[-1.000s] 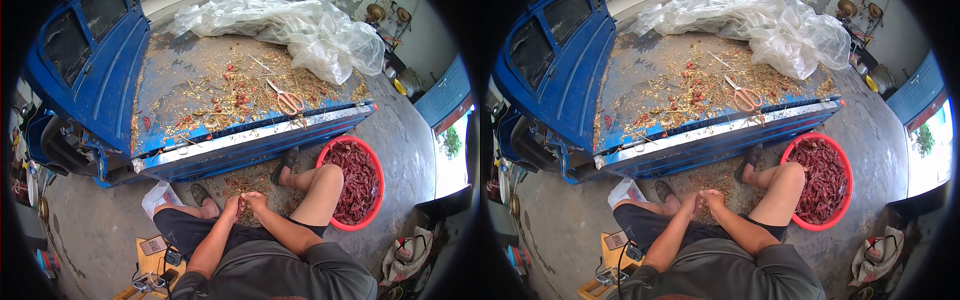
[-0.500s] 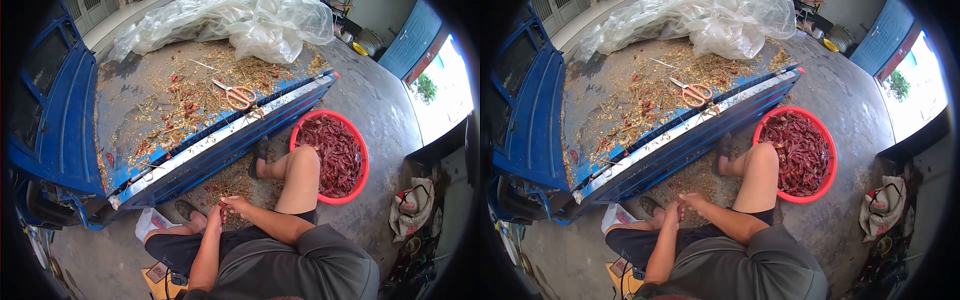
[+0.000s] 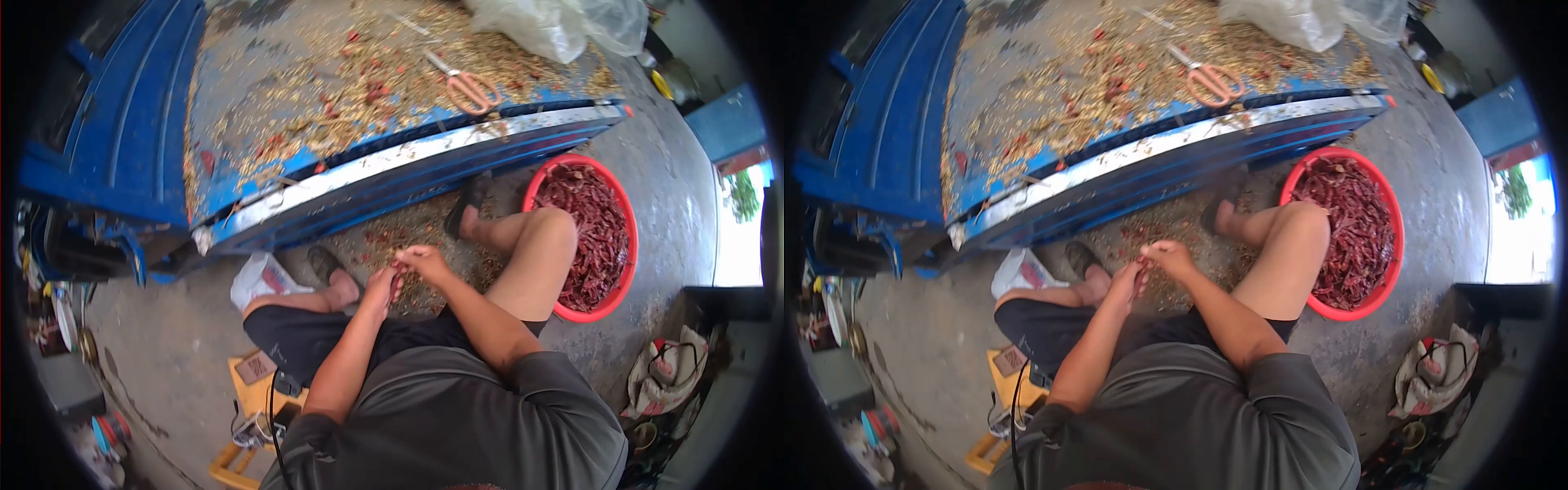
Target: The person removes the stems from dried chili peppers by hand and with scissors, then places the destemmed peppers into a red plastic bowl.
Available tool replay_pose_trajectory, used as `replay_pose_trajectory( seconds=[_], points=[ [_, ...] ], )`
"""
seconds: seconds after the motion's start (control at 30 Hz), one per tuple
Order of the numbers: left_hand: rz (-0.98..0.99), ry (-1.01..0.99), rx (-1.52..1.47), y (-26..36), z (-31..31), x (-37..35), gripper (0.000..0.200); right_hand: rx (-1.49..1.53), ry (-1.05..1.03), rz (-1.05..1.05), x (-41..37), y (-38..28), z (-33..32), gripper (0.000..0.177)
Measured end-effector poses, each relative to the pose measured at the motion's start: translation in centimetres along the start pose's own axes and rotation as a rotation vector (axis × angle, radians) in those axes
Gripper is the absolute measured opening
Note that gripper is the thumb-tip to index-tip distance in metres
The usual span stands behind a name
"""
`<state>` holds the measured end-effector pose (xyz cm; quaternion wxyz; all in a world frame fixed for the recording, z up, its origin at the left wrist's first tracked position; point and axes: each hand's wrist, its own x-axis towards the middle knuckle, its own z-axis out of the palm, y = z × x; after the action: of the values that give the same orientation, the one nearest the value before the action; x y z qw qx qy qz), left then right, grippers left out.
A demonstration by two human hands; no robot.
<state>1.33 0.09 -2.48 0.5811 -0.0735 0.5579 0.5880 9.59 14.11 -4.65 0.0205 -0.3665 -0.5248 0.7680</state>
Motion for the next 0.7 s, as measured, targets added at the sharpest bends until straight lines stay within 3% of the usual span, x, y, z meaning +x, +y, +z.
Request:
replay_pose_trajectory(
  seconds=[0.3, 0.43, 0.7],
  points=[
    [0.112, -0.199, -0.134, 1.5, 0.4, -1.4, 0.023, 0.037, -0.105, 0.177, -0.4, -5.2, -1.4, 0.019],
    [0.202, -0.267, -0.159, 3.1, 0.9, -1.7, 0.017, 0.269, -0.177, 0.309, -0.6, -6.8, -2.1, 0.02],
    [0.178, -0.244, -0.157, 3.3, 1.1, -1.6, 0.017, 0.473, -0.214, 0.397, -0.5, -6.1, -2.4, 0.023]
  ],
)
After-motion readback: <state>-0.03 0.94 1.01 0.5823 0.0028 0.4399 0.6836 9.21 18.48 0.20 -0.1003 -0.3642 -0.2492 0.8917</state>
